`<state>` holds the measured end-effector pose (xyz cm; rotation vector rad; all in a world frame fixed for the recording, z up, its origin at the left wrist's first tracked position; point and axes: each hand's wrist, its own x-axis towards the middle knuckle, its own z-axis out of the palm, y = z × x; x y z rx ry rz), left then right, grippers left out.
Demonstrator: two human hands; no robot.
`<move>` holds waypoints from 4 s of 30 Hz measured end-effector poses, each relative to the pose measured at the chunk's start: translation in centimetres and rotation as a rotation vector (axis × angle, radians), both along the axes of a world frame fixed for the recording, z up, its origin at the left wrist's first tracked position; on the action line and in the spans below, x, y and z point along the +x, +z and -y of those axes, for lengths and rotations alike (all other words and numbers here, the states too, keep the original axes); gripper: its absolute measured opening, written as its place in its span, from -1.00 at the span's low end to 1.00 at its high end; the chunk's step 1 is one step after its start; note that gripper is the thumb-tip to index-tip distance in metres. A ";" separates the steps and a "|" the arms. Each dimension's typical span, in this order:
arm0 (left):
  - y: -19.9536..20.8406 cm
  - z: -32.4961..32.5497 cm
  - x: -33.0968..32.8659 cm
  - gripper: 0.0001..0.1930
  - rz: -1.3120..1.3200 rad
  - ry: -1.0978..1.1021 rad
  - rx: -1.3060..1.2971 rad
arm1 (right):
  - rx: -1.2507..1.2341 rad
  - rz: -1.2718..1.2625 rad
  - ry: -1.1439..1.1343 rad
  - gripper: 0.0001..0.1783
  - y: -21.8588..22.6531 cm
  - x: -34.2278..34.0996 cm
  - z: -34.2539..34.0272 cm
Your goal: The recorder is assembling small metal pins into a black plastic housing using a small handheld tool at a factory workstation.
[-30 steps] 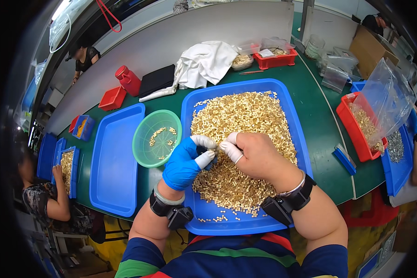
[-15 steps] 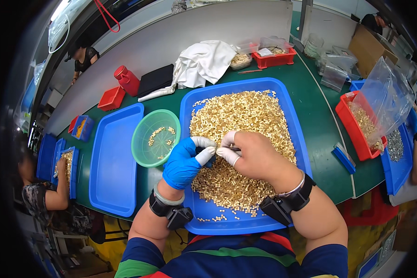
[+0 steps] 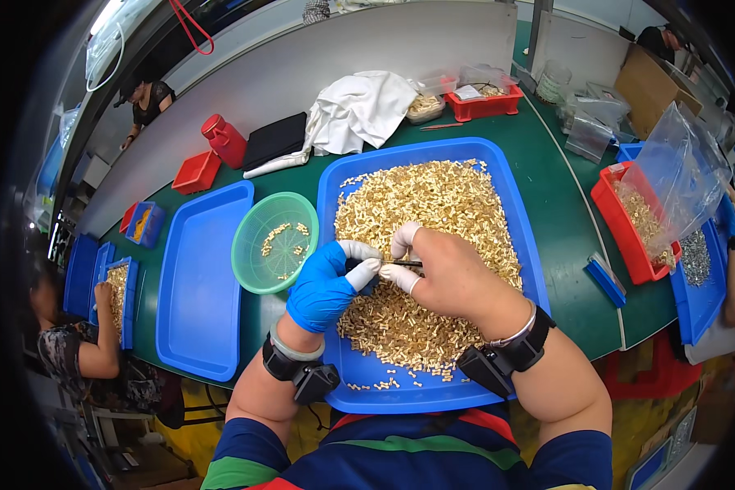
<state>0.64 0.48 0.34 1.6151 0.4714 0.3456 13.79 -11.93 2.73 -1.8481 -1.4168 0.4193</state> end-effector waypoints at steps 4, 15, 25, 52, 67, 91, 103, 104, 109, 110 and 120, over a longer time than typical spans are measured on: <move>0.3 0.1 0.0 -0.84 -0.014 -0.002 -0.029 | 0.097 -0.063 0.000 -0.80 -0.9 -0.1 -0.2; -0.1 0.0 0.1 -0.86 0.010 -0.002 -0.026 | 0.072 -0.106 0.002 -0.81 -0.5 -0.1 0.0; 1.2 -0.3 -0.3 -0.83 -0.049 -0.014 -0.163 | 0.141 -0.068 0.034 -0.85 -0.8 0.0 -0.1; 2.0 -2.0 1.1 -0.83 -0.227 -0.255 0.531 | 0.174 -0.220 0.001 -0.85 -2.0 1.1 0.3; 0.4 -1.1 -0.3 -0.80 0.060 0.003 -0.275 | 0.210 -0.067 0.064 -0.85 -1.4 0.4 -0.2; 0.6 -0.4 -0.5 -0.80 0.140 0.046 -0.146 | 0.192 0.045 0.058 -0.92 -0.7 0.2 -0.5; 0.5 -0.3 -0.5 -0.79 -0.010 -0.059 -0.074 | 0.243 0.200 0.068 -0.92 -1.6 0.4 -0.5; 0.4 -0.3 -0.4 -0.80 0.003 -0.070 -0.023 | 0.237 0.217 0.064 -0.91 -1.6 0.4 -0.4; 1.1 -1.0 -0.4 -0.83 -0.205 -0.082 -0.130 | 0.215 0.187 0.068 -0.90 -1.6 0.5 -0.7; 0.9 -0.8 -0.4 -0.83 -0.205 -0.082 -0.130 | 0.215 0.187 0.067 -0.90 -1.6 0.5 -0.7; 0.5 0.2 -0.2 -0.81 0.058 0.009 -0.098 | 0.190 0.193 0.071 -0.88 -1.7 0.7 -0.6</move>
